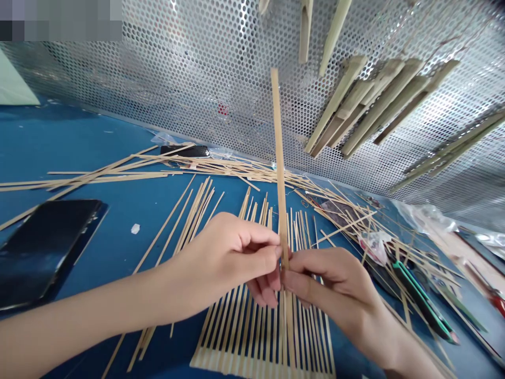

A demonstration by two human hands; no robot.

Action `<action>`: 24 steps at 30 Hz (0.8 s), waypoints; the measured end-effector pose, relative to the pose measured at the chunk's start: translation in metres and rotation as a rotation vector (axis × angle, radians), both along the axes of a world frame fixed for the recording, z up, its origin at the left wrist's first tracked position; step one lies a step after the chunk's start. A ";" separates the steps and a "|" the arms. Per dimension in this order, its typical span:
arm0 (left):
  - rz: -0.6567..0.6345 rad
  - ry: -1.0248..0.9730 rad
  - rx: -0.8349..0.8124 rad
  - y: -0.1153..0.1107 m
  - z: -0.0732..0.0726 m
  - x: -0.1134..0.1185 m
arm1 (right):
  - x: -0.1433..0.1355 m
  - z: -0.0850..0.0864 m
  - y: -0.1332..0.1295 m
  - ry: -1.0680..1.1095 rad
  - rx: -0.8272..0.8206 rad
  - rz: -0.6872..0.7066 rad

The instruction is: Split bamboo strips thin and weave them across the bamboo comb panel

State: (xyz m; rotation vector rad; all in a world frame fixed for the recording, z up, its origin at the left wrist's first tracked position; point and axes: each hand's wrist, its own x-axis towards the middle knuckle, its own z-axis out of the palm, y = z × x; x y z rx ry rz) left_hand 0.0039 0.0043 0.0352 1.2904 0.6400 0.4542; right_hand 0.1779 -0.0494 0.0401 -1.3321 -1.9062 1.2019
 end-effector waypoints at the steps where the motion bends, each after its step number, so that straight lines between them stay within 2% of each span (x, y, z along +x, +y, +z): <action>1: -0.005 0.014 0.011 0.000 0.000 0.000 | 0.000 0.000 0.000 -0.015 0.001 0.008; 10: 0.007 -0.017 0.024 -0.004 -0.004 0.002 | -0.002 0.006 -0.004 0.039 -0.021 0.071; 15: 0.031 -0.023 -0.031 -0.003 -0.003 0.004 | -0.001 0.007 -0.005 -0.013 0.015 0.004; 21: -0.066 -0.076 -0.125 0.001 0.002 0.000 | 0.005 0.002 -0.009 0.012 -0.037 -0.046; 24: -0.058 -0.079 -0.110 0.001 0.002 0.000 | 0.006 0.001 -0.009 0.033 -0.043 -0.049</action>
